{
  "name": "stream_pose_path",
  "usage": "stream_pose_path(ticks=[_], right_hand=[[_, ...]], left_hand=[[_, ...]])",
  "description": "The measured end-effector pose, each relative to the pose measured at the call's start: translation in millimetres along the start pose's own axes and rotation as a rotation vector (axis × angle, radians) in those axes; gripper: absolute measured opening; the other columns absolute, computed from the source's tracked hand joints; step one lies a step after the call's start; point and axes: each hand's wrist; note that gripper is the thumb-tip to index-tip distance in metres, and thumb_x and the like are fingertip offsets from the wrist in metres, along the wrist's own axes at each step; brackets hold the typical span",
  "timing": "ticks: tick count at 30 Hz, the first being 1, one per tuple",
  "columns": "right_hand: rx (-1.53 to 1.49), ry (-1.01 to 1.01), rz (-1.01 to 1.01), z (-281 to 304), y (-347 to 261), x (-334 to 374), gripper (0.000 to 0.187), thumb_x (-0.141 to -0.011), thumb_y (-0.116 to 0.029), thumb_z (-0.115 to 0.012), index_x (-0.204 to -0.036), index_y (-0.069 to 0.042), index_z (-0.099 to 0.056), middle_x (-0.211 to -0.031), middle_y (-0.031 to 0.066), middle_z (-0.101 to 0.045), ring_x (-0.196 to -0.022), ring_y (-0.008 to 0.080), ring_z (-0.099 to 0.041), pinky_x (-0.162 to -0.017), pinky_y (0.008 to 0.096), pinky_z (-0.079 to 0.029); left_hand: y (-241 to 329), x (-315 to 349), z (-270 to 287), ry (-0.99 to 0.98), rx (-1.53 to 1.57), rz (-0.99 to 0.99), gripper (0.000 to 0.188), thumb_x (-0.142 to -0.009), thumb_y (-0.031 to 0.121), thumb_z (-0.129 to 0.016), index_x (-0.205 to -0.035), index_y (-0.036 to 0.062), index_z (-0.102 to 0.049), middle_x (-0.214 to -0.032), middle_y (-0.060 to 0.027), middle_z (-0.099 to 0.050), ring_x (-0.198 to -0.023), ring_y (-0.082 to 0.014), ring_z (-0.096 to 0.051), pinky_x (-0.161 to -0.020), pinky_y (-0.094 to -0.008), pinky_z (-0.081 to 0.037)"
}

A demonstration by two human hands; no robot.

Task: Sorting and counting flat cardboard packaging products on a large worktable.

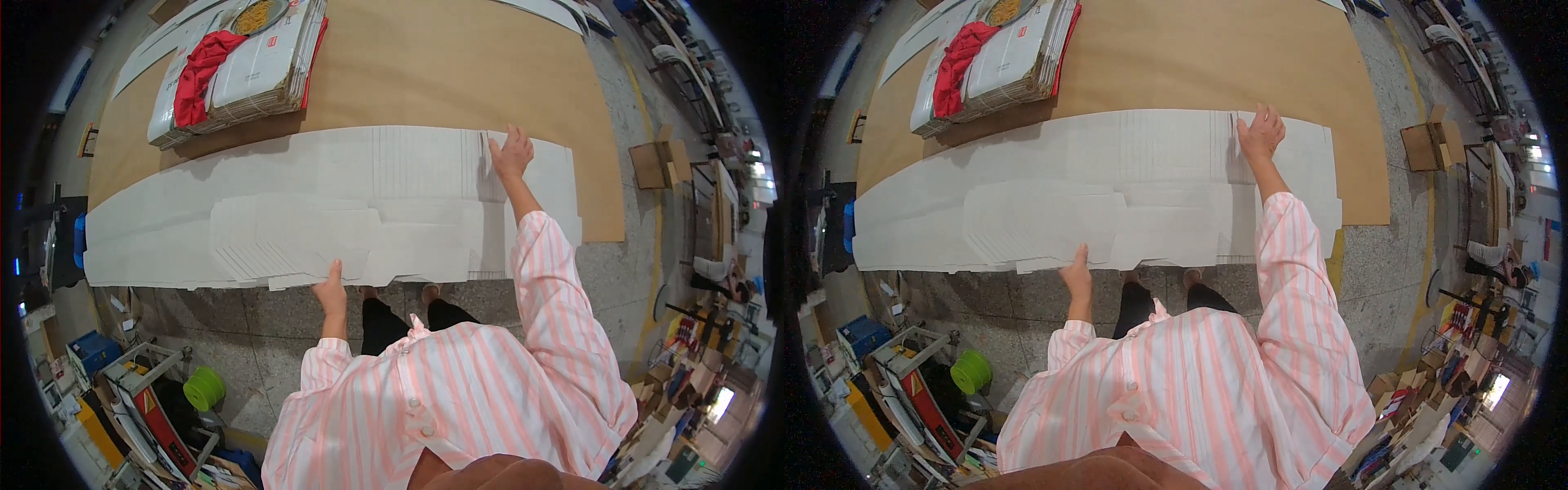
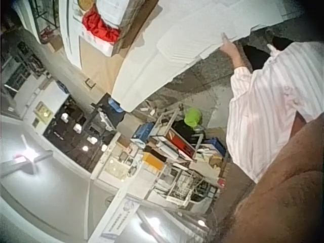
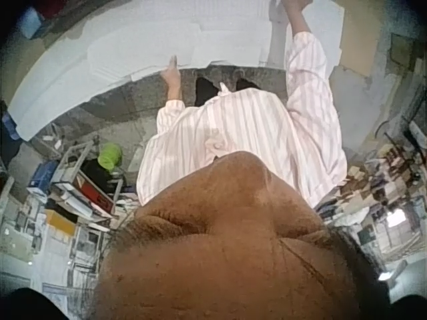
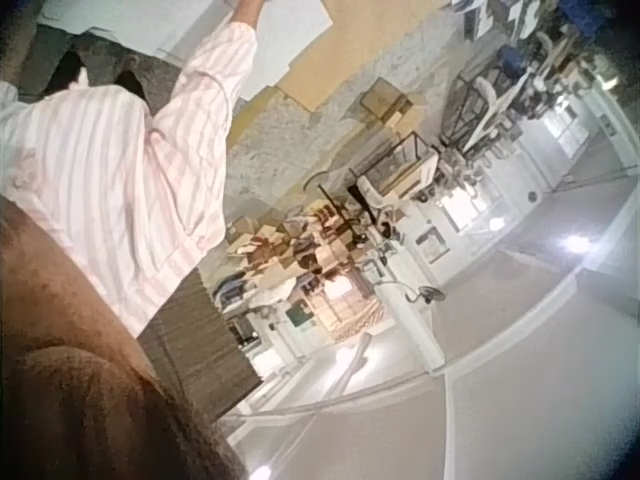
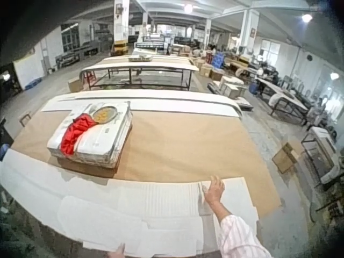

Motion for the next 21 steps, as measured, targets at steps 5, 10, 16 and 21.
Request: stream_pose_path(ticks=[5,10,16,21], right_hand=[[0.043,-0.194,-0.049,-25.2,-7.4,-20.9,0.041,-0.073,-0.029,-0.058,-0.112,-0.016,-0.055,-0.123,0.0092,-0.044,-0.118,0.027,-0.035,-0.099,0.0461,-0.021],[0.108,-0.226,0.051,-26.5,-11.2,-31.2,0.03,-0.075,-0.027,-0.055,-0.103,-0.018,-0.062,-0.118,0.0052,-0.049,-0.115,0.0253,-0.038,-0.095,0.0451,-0.027],[-0.077,0.11,0.037,-18.7,-3.8,-35.3,0.029,-0.074,-0.025,-0.054,-0.101,-0.02,-0.063,-0.113,0.0057,-0.053,-0.111,0.0263,-0.042,-0.093,0.0442,-0.031],[0.126,-0.169,0.107,-34.9,15.7,-42.2,0.027,-0.075,-0.032,-0.056,-0.099,-0.021,-0.064,-0.112,0.0071,-0.055,-0.105,0.0277,-0.049,-0.088,0.0426,-0.039]], left_hand=[[-11.7,-4.2,6.7,-0.017,-0.07,0.002,0.034,-0.076,0.007,-0.066,-0.103,-0.0089,-0.054,-0.104,-0.011,-0.058,-0.093,-0.0185,-0.053,-0.085,-0.0302,-0.04],[-1.3,0.3,2.2,-0.002,-0.137,0.058,0.031,-0.076,0.011,-0.066,-0.099,-0.009,-0.057,-0.1,-0.0099,-0.06,-0.089,-0.0178,-0.054,-0.083,-0.0298,-0.041],[8.2,1.0,3.2,-0.037,-0.052,0.025,0.034,-0.075,0.004,-0.065,-0.104,-0.0086,-0.052,-0.106,-0.0112,-0.057,-0.094,-0.0192,-0.053,-0.086,-0.0308,-0.039],[2.4,-0.2,-1.3,-0.054,-0.085,0.066,0.031,-0.076,0.003,-0.063,-0.103,-0.0087,-0.053,-0.104,-0.0106,-0.057,-0.093,-0.0186,-0.053,-0.086,-0.0309,-0.039]])
Point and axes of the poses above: each hand's wrist, its own x-axis away from the middle knuckle, its own z-axis out of the back of the hand, y = z × x
